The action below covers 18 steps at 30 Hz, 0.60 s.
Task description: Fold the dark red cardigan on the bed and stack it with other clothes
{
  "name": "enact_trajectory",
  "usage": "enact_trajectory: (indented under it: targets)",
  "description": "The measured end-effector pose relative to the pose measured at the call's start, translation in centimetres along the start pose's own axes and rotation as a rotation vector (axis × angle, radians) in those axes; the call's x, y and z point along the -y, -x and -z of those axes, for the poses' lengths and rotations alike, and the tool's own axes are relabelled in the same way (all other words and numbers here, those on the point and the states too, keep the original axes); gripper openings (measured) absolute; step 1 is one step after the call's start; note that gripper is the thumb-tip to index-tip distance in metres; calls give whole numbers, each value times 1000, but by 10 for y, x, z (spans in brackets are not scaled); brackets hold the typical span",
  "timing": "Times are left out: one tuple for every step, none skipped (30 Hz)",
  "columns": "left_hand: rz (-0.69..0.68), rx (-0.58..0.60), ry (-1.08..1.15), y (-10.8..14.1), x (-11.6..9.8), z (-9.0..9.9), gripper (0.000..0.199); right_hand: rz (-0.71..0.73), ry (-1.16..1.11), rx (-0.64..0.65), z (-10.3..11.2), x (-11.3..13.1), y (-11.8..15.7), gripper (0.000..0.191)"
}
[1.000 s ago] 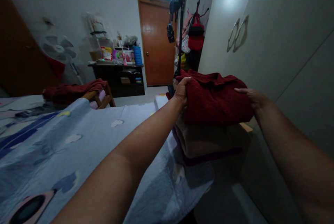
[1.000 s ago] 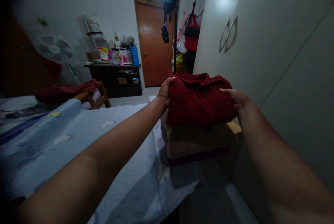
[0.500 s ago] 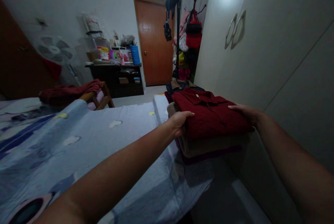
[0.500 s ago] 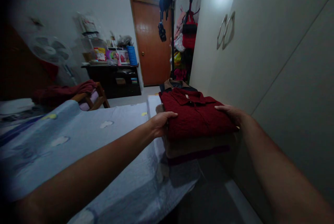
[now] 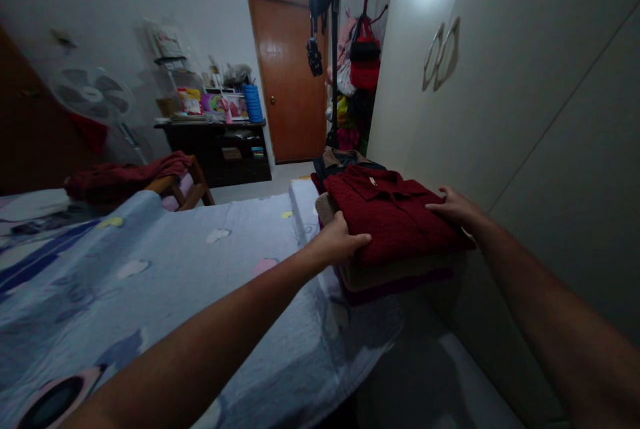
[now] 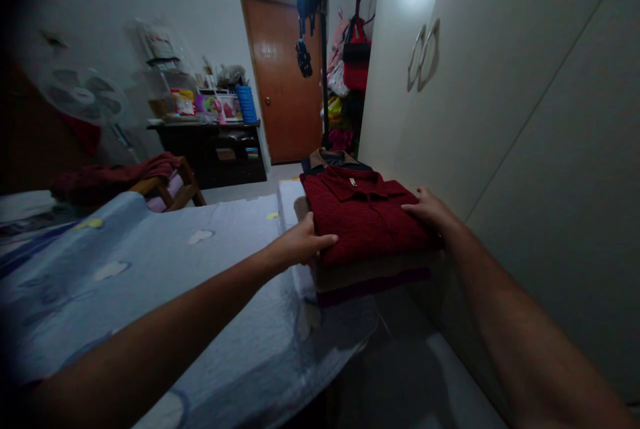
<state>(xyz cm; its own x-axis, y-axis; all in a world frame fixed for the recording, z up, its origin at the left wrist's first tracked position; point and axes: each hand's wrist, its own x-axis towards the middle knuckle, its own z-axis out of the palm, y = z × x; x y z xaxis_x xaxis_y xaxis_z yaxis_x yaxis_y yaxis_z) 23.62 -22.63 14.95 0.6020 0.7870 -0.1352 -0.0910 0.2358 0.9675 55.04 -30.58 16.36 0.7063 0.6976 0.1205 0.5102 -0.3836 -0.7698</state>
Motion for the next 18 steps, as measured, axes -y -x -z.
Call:
enact_trajectory:
  targets:
    - [-83,-35,-78,0,-5,3,36,73,103,-72,-2,5,0,71]
    - [-193,-84,-170,-2,-10,5,31,152,196,-124,-6,12,0,72]
    - [-317,-136,-278,-4,-15,5,28,230,274,-152,-11,19,1,71]
    - [-441,-185,-403,-7,-21,3,24,297,338,-153,-18,27,2,68]
    - [-556,-231,-546,-12,-27,0,19,350,386,-133,-27,35,4,63]
    - [-654,-271,-709,-17,-32,-4,15,387,430,-110,-37,43,7,59]
    - [-738,-312,-885,-24,-38,-10,15,402,477,-88,-47,50,10,58]
    - [-804,-348,-1062,-32,-42,-16,20,390,525,-57,-57,55,12,58]
    - [-852,-369,-1217,-40,-46,-22,25,366,567,-29,-65,60,15,59]
    - [-880,-368,-1339,-49,-49,-28,30,343,602,3,-73,62,16,60]
    - [-883,-341,-1427,-58,-49,-33,33,327,626,40,-78,63,17,61]
    - [-863,-291,-1487,-67,-48,-37,36,321,639,77,-81,63,17,62]
    - [-818,-231,-1528,-74,-46,-41,39,323,643,114,-83,62,17,62]
    - [-754,-169,-1554,-81,-41,-43,43,326,643,146,-83,59,16,63]
    - [-672,-112,-1569,-86,-34,-45,46,325,642,172,-83,56,16,63]
    - [-580,-64,-1573,-90,-27,-45,50,320,644,192,-83,53,15,63]
    - [-490,-26,-1566,-93,-19,-45,54,311,651,206,-82,49,15,63]
    - [-412,3,-1553,-95,-12,-44,58,302,660,220,-82,46,14,63]
